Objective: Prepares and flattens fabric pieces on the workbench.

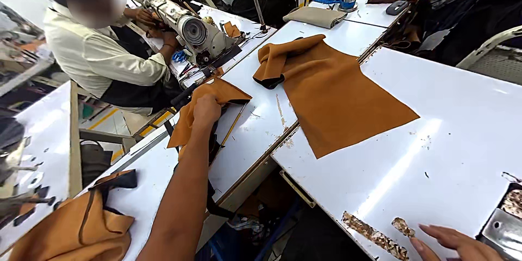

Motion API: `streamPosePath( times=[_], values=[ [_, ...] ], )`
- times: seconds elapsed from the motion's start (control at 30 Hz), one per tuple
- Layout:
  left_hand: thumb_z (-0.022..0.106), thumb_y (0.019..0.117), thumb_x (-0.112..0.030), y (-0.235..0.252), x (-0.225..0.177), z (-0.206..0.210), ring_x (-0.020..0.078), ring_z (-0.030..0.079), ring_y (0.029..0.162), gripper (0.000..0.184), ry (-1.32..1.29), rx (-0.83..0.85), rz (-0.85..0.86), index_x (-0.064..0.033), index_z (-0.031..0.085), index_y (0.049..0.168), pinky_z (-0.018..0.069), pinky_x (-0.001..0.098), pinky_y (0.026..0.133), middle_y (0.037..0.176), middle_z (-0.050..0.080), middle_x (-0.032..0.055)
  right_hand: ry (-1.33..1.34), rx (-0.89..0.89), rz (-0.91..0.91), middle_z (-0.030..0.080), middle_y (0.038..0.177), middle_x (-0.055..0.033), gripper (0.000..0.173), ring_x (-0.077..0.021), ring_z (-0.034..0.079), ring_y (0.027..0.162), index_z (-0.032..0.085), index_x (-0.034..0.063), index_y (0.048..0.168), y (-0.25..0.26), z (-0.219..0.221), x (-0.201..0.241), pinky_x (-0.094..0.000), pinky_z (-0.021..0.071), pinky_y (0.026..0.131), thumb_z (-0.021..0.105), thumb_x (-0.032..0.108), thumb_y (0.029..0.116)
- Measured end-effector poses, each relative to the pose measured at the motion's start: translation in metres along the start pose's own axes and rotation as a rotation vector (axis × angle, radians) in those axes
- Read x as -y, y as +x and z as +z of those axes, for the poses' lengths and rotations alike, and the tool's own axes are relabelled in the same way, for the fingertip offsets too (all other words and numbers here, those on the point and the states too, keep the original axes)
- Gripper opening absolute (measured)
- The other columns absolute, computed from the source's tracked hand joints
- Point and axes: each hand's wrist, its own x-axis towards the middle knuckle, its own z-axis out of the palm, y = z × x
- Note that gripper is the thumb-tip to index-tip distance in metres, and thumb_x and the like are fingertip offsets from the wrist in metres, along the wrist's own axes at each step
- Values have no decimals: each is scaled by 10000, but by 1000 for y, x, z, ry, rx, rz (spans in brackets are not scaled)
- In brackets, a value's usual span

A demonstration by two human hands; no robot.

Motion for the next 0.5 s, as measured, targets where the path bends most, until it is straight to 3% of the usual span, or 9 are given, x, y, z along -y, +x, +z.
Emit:
streamPosePath(
  times=[0.13,0.2,0.4,0.5],
  values=[
    [516,1021,-114,-10,1,-30,538,587,1208,303,-163,-300,-37,-53,684,1266,438,758,958,1281,638,305,35,55,-90,676,1227,-230,335,-359,655,1112,708,14,1189,15,22,23,-468,563,888,680,281,989],
    [469,1028,-106,-17,-3,-44,504,629,1167,330,-211,-508,-58,-76,651,1302,471,722,930,1234,674,271,18,48,-131,690,1218,-193,325,-331,659,1096,718,46,1188,26,33,35,-451,557,876,688,292,977],
    [461,974,-5,-5,7,-47,229,693,1110,376,-492,-835,114,-79,645,1293,540,437,957,1182,724,111,-13,-13,-252,703,1175,-64,345,-249,684,1035,725,141,1173,57,62,63,-398,602,760,642,391,949],
    [445,963,52,-7,-7,-40,116,684,1043,354,-729,-995,448,-11,644,1249,555,290,910,1144,719,81,32,-48,-313,698,1167,-28,384,-193,696,980,704,167,1230,75,65,97,-360,616,736,640,424,951]
  ],
)
